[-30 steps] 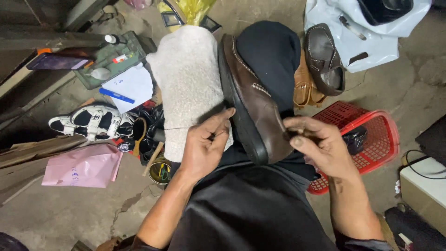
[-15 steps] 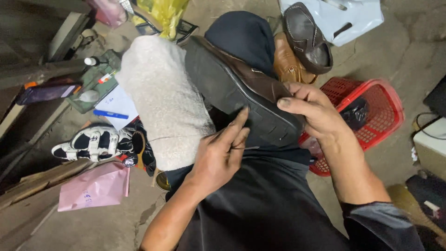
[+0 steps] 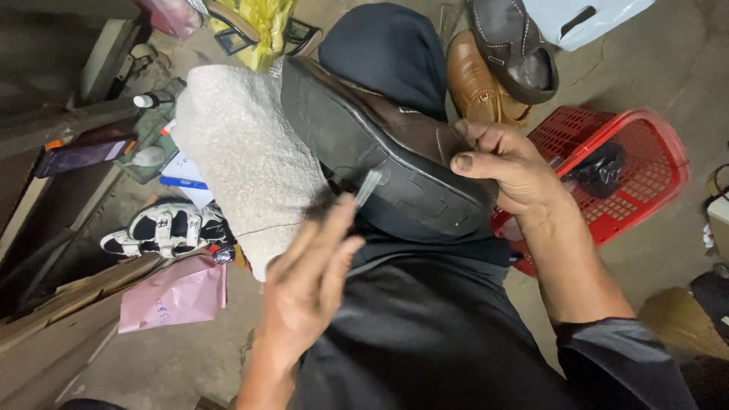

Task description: A person is hand-sewing the sole of a brown leather shoe using a needle and thick thread in a workshop.

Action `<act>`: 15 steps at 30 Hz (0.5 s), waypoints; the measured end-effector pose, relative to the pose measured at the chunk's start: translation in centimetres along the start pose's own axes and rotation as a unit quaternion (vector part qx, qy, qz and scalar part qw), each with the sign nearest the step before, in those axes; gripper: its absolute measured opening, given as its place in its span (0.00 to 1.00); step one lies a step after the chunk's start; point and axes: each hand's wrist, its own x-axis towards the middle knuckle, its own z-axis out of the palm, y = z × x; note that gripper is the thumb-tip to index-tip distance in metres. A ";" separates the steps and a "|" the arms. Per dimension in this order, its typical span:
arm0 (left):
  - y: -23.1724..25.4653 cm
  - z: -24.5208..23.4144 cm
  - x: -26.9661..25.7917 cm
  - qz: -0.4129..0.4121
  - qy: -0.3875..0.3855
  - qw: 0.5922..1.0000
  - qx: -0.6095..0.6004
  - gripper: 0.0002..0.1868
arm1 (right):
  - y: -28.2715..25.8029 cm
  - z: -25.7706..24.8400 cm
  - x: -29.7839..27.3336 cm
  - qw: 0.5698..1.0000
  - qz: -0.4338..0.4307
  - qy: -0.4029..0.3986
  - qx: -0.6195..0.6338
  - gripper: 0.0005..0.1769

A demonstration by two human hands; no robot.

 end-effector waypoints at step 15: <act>0.4 1.3 1.8 -0.022 -0.023 0.994 0.102 0.22 | -0.5 0.2 -0.2 0.996 -0.061 -0.009 -0.062 0.13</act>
